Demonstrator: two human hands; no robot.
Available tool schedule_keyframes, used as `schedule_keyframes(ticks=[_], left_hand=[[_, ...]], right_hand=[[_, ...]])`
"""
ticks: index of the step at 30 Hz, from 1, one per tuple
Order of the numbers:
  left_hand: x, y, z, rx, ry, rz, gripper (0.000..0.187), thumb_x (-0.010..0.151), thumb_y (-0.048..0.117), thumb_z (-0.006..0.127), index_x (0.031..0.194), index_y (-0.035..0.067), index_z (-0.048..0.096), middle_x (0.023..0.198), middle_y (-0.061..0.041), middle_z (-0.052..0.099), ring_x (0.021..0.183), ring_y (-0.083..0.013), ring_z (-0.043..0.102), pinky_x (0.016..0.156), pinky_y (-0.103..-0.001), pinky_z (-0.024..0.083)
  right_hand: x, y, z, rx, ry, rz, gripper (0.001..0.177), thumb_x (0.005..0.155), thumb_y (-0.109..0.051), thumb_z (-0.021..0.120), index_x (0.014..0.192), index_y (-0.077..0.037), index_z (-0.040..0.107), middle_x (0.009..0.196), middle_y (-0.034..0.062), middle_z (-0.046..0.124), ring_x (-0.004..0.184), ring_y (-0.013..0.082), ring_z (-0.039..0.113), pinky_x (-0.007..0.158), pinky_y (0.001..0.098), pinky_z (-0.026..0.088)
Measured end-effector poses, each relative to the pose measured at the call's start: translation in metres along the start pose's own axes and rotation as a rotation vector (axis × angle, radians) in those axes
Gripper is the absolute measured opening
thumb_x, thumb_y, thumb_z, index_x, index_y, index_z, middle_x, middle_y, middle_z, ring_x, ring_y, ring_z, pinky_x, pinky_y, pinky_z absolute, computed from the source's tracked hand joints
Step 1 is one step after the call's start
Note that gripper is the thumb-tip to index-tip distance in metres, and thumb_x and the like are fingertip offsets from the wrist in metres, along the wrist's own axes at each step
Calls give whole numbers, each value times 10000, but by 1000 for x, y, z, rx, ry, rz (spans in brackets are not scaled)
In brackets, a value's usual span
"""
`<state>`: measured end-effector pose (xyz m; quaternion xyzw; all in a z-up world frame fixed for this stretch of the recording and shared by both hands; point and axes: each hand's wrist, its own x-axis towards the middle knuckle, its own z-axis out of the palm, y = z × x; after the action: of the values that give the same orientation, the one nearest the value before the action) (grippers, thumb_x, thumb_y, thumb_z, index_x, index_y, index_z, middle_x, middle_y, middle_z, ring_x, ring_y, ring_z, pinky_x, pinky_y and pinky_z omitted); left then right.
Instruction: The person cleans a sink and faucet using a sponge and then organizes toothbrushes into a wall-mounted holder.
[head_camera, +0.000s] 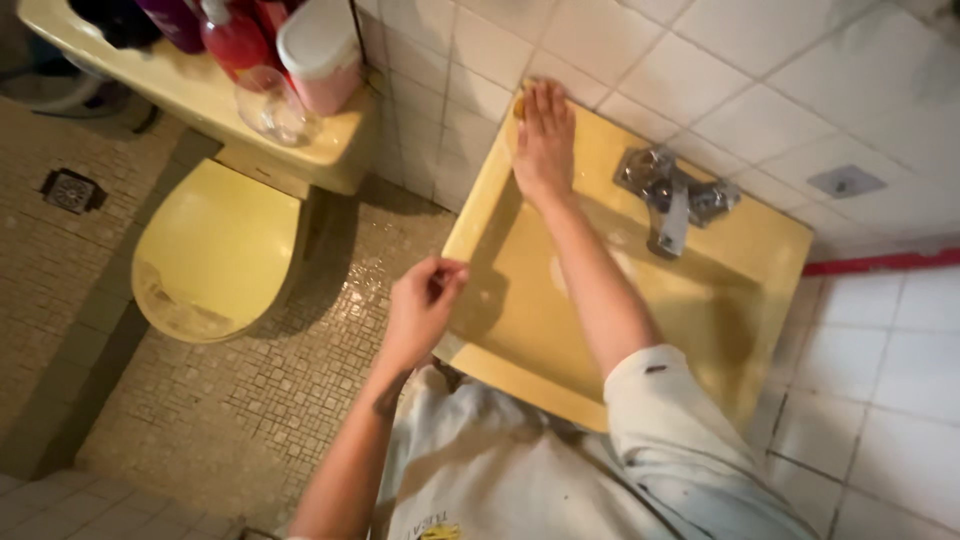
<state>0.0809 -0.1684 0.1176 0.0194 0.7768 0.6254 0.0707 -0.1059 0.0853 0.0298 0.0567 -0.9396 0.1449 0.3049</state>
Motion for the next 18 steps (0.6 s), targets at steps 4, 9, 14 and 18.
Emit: schedule_keyframes(ticks=[4, 9, 14, 18], left_hand=[[4, -8, -19, -44, 52, -93, 159, 938, 161, 705, 1008, 20, 726, 747, -21, 693, 631, -77, 593, 573, -260, 503], [15, -10, -17, -38, 33, -34, 161, 939, 156, 726, 999, 7, 718, 745, -25, 693, 633, -72, 583, 580, -254, 498], [25, -7, -11, -56, 1, 19, 165, 938, 164, 721, 989, 7, 718, 743, -25, 693, 635, -71, 602, 591, -250, 510], [31, -2, -7, -50, -52, -10, 162, 921, 148, 701, 1013, 17, 729, 737, -26, 699, 626, -77, 588, 578, -259, 505]], right_hand=[[-44, -23, -11, 286, -157, 17, 436, 1016, -26, 450, 1410, -79, 630, 1491, 151, 568, 1412, 328, 490, 1165, 422, 428], [-77, -39, -75, 680, -425, -12, 315, 988, 92, 495, 1131, -68, 725, 1233, 102, 739, 1251, 251, 683, 1125, 358, 515], [4, 1, -175, 773, -92, 132, 443, 923, 56, 343, 1162, -37, 704, 1137, 112, 707, 1092, 241, 666, 996, 375, 522], [98, 43, -230, -3, 490, -365, 371, 1029, 85, 490, 1313, -21, 705, 1358, 123, 708, 1323, 340, 644, 1178, 438, 505]])
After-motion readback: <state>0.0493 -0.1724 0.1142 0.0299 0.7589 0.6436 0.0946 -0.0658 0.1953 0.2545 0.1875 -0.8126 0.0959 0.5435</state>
